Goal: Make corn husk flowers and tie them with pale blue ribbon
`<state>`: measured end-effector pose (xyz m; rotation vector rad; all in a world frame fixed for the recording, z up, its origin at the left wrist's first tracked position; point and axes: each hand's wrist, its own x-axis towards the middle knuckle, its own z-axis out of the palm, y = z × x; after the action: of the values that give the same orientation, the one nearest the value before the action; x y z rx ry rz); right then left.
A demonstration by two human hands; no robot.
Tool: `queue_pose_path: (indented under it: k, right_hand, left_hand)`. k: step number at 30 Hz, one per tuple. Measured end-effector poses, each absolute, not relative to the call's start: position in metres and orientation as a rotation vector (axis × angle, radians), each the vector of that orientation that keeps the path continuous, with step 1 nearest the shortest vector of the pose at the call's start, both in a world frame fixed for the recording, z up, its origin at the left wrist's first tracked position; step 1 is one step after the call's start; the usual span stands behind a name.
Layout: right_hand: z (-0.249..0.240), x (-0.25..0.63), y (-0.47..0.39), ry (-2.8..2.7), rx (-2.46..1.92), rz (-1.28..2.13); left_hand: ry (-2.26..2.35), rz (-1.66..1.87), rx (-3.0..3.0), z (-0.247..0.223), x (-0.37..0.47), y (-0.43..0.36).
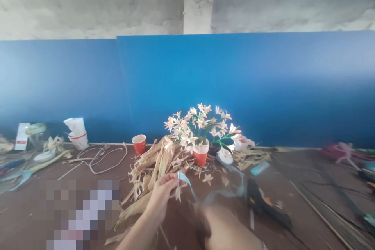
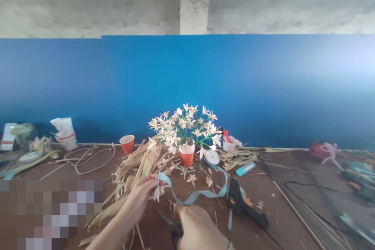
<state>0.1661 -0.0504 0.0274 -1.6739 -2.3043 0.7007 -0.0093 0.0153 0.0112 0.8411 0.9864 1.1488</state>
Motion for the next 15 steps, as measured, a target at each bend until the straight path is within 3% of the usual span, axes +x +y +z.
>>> queue_pose_path:
  k: [15]
  right_hand:
    - [0.037, 0.202, -0.020, -1.809, -1.480, 1.588]
  left_hand:
    - [0.939, 1.261, 0.659, 0.006, -0.018, 0.025]
